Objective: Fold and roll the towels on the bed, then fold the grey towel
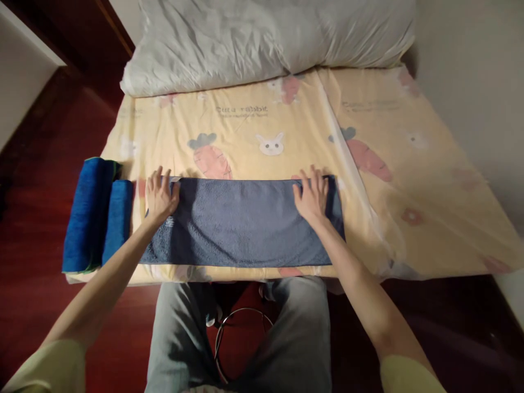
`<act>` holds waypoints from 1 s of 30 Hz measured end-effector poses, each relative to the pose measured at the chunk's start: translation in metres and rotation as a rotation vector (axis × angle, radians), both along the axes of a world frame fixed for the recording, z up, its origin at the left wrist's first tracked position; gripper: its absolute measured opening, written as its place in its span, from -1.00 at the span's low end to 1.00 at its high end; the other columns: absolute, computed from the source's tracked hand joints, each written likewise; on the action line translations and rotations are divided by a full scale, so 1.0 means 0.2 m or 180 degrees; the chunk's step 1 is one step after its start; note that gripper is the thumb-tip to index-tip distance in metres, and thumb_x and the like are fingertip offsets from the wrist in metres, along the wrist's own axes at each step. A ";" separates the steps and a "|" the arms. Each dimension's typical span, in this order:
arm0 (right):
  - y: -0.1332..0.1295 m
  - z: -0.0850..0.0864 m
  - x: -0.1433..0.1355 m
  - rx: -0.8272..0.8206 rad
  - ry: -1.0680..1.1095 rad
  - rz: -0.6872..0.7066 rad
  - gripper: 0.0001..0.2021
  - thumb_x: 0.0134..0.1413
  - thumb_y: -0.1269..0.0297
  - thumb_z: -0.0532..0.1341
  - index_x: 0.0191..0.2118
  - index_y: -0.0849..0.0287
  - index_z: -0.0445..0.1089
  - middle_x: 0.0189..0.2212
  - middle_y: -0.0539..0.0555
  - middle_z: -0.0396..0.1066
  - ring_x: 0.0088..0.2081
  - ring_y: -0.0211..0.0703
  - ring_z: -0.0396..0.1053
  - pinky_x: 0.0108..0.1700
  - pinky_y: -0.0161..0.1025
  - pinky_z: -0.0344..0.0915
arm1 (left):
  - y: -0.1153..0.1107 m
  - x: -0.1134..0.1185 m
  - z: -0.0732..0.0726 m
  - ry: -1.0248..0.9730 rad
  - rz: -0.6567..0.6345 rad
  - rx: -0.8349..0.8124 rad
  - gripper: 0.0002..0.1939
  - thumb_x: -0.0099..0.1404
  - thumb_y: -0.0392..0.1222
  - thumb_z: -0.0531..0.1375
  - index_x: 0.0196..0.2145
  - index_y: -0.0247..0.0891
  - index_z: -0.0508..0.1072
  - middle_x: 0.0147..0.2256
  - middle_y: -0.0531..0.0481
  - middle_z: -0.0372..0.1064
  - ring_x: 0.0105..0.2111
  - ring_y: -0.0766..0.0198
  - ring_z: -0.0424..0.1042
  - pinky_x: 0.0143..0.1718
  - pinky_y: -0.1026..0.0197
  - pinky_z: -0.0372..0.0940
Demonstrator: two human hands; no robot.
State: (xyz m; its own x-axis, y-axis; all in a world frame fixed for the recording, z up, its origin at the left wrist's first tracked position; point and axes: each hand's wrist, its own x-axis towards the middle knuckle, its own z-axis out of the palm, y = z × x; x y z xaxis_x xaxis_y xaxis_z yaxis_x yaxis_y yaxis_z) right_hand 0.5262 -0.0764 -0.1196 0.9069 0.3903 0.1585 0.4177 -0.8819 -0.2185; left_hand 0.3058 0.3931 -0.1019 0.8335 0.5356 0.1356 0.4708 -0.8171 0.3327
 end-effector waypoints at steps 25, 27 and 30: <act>0.24 0.31 -0.13 0.0142 0.0944 0.0948 -0.40 0.53 0.09 -0.01 0.51 0.22 0.30 0.38 0.33 0.35 0.43 0.29 0.25 0.51 0.30 0.13 | -1.56 -1.01 -0.21 -0.0735 0.0864 -0.3652 -0.39 0.44 0.23 0.30 0.35 0.05 0.46 0.20 -0.20 0.50 0.18 -0.11 0.56 0.24 -0.16 0.48; 0.51 0.32 -0.01 0.0190 0.1235 0.1241 -0.43 0.53 0.11 0.05 0.45 0.28 0.37 0.33 0.35 0.41 0.39 0.25 0.32 0.49 0.20 0.20 | -1.72 -0.87 -0.20 -0.0997 0.1050 -0.4352 -0.30 0.41 0.26 0.34 0.40 0.02 0.40 0.17 -0.21 0.51 0.15 -0.04 0.58 0.27 -0.10 0.46; 0.81 0.28 0.11 0.0111 0.1607 0.1370 -0.53 0.49 0.13 0.20 0.29 0.34 0.52 0.24 0.35 0.50 0.26 0.18 0.44 0.39 0.06 0.32 | -1.79 -0.69 -0.18 -0.1208 0.1247 -0.4753 -0.18 0.37 0.30 0.39 0.44 -0.02 0.35 0.07 -0.21 0.55 0.08 0.02 0.60 0.25 -0.05 0.46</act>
